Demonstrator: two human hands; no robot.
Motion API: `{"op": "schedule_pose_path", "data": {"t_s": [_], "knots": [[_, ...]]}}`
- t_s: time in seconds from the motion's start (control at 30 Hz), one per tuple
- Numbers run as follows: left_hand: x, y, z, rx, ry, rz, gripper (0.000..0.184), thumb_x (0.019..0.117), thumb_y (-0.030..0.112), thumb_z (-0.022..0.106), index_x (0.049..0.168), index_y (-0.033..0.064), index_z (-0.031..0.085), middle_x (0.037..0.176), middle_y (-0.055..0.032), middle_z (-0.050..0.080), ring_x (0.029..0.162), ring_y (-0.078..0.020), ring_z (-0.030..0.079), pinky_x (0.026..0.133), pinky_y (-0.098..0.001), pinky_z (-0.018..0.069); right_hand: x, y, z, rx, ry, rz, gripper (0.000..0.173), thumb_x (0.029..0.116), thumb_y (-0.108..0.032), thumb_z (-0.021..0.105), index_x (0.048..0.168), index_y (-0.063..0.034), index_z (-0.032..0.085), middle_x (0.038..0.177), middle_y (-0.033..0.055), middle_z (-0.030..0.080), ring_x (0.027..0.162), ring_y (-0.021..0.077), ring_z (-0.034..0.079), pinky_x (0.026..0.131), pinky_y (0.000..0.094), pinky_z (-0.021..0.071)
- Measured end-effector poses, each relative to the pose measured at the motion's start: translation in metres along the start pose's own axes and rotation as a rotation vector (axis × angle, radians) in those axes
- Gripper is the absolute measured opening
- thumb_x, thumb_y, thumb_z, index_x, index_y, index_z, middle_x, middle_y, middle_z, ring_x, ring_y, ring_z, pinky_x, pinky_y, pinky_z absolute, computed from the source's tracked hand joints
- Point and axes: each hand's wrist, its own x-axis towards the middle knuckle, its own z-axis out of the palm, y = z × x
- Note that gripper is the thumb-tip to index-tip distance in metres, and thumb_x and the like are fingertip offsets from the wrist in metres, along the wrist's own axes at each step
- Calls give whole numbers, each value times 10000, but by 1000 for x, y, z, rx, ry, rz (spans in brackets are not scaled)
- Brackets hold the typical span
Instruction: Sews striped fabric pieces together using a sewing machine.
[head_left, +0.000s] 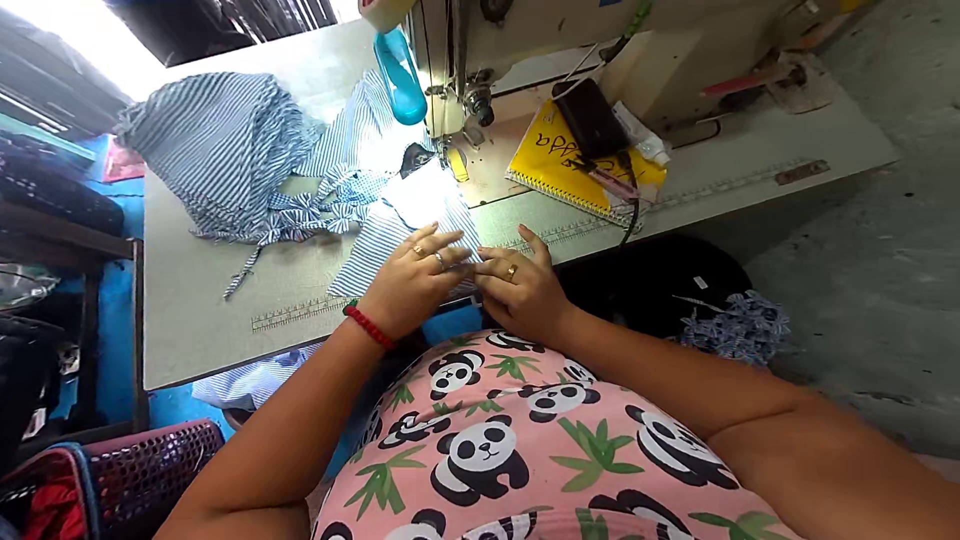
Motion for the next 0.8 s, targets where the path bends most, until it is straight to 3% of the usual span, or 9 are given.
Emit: {"op": "schedule_pose_path", "data": {"t_s": [0.1,0.23,0.5,0.8], "knots": [[-6,-12,8,-68,-54,22,275,969,46,538,1109,47,775,1134,-130,751,1140,-295,703,1106,-493,474,-1,0,1,-13,11,-4,239,943,-159,574,1018,-101,794,1105,63,768,1217,288,660,1116,713,300],[-14,-14,4,-151,-81,-29,305,974,47,522,1152,54,768,1199,-126,740,1200,-278,681,1130,-469,456,1,-4,1,-54,0,-26,226,944,-151,577,999,-99,790,1069,59,770,1201,281,665,1127,697,306],[-20,-21,-4,-147,-185,34,402,950,38,502,1287,78,718,1313,-124,697,1286,-264,633,1148,-474,434,2,-11,0,-124,-22,-17,211,962,-146,579,989,-103,784,1034,54,769,1164,263,679,1130,662,333],[-21,-31,-4,-181,-163,88,386,959,37,482,1243,82,740,1296,-107,709,1282,-249,635,1150,-460,434,7,-14,4,-176,-9,-49,207,963,-127,568,915,-84,765,965,64,768,1071,239,709,1125,613,365]]}}
